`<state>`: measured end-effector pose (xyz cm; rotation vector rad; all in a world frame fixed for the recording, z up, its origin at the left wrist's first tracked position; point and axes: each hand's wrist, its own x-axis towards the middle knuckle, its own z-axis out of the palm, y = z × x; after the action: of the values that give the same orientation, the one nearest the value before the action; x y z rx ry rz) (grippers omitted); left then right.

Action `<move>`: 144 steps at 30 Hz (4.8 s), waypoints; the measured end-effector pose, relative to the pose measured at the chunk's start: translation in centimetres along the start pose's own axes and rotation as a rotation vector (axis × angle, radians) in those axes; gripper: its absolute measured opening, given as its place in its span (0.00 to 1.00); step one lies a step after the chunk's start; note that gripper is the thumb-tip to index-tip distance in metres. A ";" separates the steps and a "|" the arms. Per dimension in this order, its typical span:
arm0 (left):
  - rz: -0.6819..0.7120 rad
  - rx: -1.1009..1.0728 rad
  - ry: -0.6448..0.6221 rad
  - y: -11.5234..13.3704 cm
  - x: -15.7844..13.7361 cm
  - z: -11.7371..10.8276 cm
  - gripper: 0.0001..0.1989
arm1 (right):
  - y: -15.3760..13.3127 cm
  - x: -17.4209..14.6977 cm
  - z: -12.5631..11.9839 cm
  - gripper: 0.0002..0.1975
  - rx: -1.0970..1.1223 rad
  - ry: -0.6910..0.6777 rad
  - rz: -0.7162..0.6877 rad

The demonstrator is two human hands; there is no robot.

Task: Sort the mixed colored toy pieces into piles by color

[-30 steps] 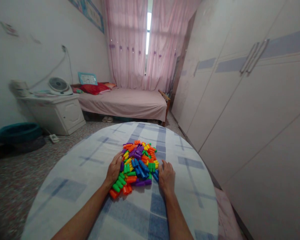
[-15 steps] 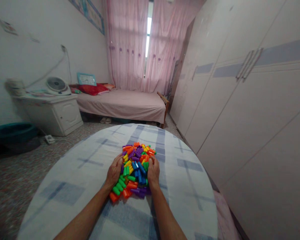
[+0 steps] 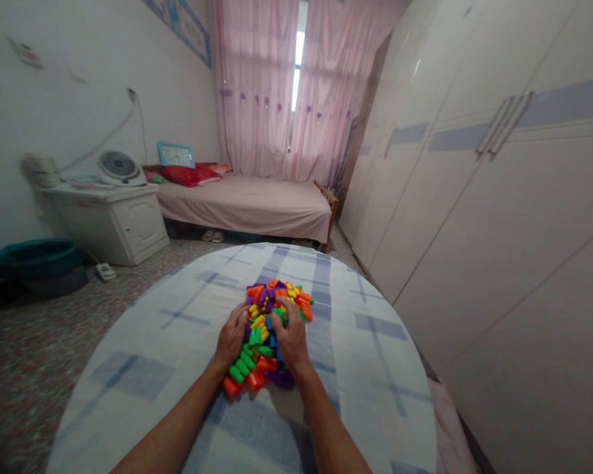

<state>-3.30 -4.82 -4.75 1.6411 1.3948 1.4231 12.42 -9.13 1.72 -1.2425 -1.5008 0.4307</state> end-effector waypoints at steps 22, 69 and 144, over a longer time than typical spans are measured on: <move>0.024 0.075 0.030 1.1 -0.3 -0.1 0.20 | 2.0 -10.5 -1.7 0.37 -0.693 -0.169 -0.088; -0.012 -0.069 0.062 1.3 -0.2 -0.2 0.21 | -1.7 -6.6 0.2 0.30 -0.471 -0.260 -0.346; 0.213 0.265 -0.040 1.4 -1.3 -0.5 0.26 | 9.3 -1.7 -5.7 0.21 -0.233 0.208 0.313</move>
<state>-3.17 -6.56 -3.79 2.0270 1.4719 1.3562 21.46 -8.91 -4.55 -1.6642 -1.2076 0.3237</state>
